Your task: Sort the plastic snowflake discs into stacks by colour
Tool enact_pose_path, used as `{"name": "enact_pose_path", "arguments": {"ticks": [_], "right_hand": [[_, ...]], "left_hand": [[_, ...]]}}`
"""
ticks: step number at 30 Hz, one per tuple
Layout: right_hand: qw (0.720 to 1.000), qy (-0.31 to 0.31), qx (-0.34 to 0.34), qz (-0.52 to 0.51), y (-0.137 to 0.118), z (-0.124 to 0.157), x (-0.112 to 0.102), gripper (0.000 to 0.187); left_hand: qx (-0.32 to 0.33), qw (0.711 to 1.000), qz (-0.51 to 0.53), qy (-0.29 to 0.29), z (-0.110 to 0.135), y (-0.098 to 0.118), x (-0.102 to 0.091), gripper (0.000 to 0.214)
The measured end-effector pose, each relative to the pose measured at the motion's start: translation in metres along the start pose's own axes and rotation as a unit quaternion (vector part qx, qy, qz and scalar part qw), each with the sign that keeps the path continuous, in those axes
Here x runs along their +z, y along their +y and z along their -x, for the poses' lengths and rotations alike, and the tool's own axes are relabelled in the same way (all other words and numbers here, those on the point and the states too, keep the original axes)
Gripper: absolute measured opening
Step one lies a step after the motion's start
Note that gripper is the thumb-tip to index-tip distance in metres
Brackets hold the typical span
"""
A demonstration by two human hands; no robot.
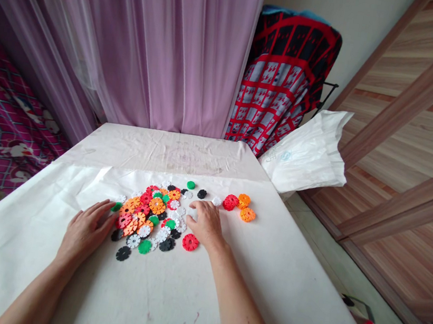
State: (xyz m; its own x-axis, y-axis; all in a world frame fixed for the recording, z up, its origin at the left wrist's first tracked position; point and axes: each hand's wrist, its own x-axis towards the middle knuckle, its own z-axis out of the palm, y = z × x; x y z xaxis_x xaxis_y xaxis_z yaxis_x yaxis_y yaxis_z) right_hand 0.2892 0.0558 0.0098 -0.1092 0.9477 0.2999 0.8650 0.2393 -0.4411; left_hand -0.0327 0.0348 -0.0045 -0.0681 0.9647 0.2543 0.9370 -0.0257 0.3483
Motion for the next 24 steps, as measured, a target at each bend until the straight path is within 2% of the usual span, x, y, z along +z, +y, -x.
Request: {"name": "enact_pose_path", "arguments": {"ticks": [3, 7, 15, 24], "right_hand": [[0.999, 0.02, 0.038, -0.026, 0.016, 0.0, -0.013, 0.023], [0.996, 0.008, 0.078, -0.036, 0.029, 0.002, -0.026, 0.023], [0.995, -0.063, 0.077, -0.027, 0.024, 0.006, -0.028, 0.023], [0.997, -0.067, 0.044, -0.015, 0.025, 0.009, -0.023, 0.025]], "left_hand": [[0.003, 1.0, 0.006, 0.004, 0.0, 0.001, -0.001, 0.046], [-0.001, 1.0, 0.008, 0.007, 0.001, 0.001, -0.002, 0.045], [-0.007, 1.0, 0.01, -0.006, 0.0, 0.003, -0.004, 0.048], [-0.005, 1.0, 0.009, 0.007, 0.0, 0.002, -0.003, 0.044]]}}
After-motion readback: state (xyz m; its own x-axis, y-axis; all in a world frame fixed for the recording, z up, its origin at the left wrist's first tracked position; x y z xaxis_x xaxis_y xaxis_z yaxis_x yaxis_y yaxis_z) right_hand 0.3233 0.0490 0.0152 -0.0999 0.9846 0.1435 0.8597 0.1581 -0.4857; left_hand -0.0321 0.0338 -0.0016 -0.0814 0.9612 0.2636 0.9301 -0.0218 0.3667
